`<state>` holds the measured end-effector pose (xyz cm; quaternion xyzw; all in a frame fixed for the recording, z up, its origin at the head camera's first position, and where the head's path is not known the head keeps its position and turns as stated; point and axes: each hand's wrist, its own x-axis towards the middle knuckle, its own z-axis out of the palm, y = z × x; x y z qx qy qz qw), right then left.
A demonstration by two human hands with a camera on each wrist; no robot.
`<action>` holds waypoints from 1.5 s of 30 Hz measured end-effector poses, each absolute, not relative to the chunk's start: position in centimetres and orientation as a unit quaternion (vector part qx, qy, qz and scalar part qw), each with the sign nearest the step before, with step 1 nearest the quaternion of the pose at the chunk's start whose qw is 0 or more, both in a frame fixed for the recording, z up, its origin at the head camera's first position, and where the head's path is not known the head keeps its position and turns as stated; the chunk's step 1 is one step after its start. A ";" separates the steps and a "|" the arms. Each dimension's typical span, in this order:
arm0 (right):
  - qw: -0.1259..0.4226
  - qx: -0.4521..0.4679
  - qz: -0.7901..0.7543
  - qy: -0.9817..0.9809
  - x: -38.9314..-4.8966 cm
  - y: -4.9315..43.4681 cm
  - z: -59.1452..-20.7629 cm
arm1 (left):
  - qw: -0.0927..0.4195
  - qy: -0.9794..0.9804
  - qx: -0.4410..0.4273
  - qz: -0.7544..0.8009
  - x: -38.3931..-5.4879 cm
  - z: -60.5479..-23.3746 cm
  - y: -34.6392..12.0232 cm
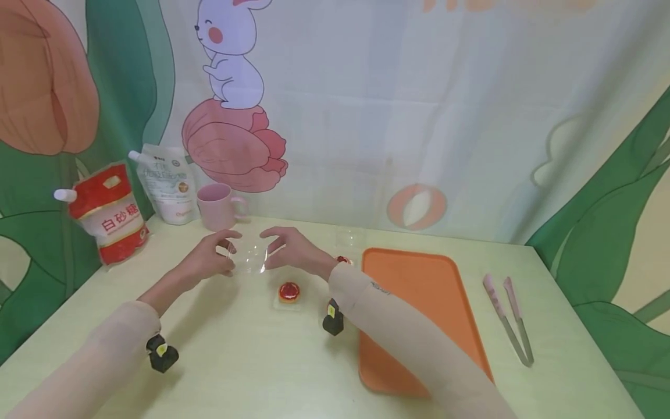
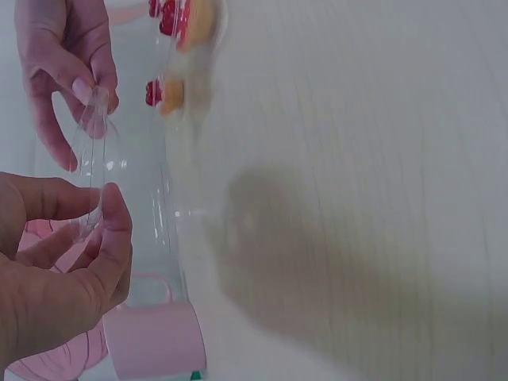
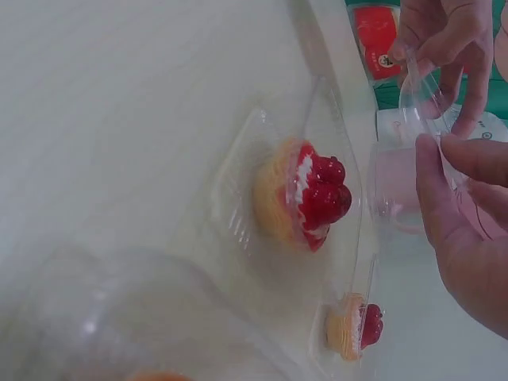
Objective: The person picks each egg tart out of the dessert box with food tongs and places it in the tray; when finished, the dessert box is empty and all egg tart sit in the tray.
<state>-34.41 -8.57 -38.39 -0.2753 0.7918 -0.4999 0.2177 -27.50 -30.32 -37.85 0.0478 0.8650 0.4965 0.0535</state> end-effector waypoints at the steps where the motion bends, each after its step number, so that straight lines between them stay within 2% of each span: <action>1: 0.226 -0.280 -0.500 0.788 -34.5 -8.7 -38.3 | 0.060 0.867 0.044 0.493 -27.5 -37.8 -30.6; 14: 0.302 -0.269 -0.464 0.788 -34.3 -11.0 -38.5 | 0.125 0.865 0.025 0.485 -27.1 -38.9 -32.4; 25: 0.295 -0.270 -0.426 0.811 -34.0 -12.4 -39.0 | 0.144 0.858 0.018 0.493 -27.0 -40.0 -33.2; 38: 0.253 -0.248 -0.391 0.849 -33.6 -13.5 -39.7 | 0.139 0.872 0.008 0.469 -27.1 -41.0 -33.7; 45: 0.260 -0.240 -0.376 0.856 -33.5 -13.6 -39.8 | 0.148 0.875 0.005 0.462 -27.1 -41.3 -33.9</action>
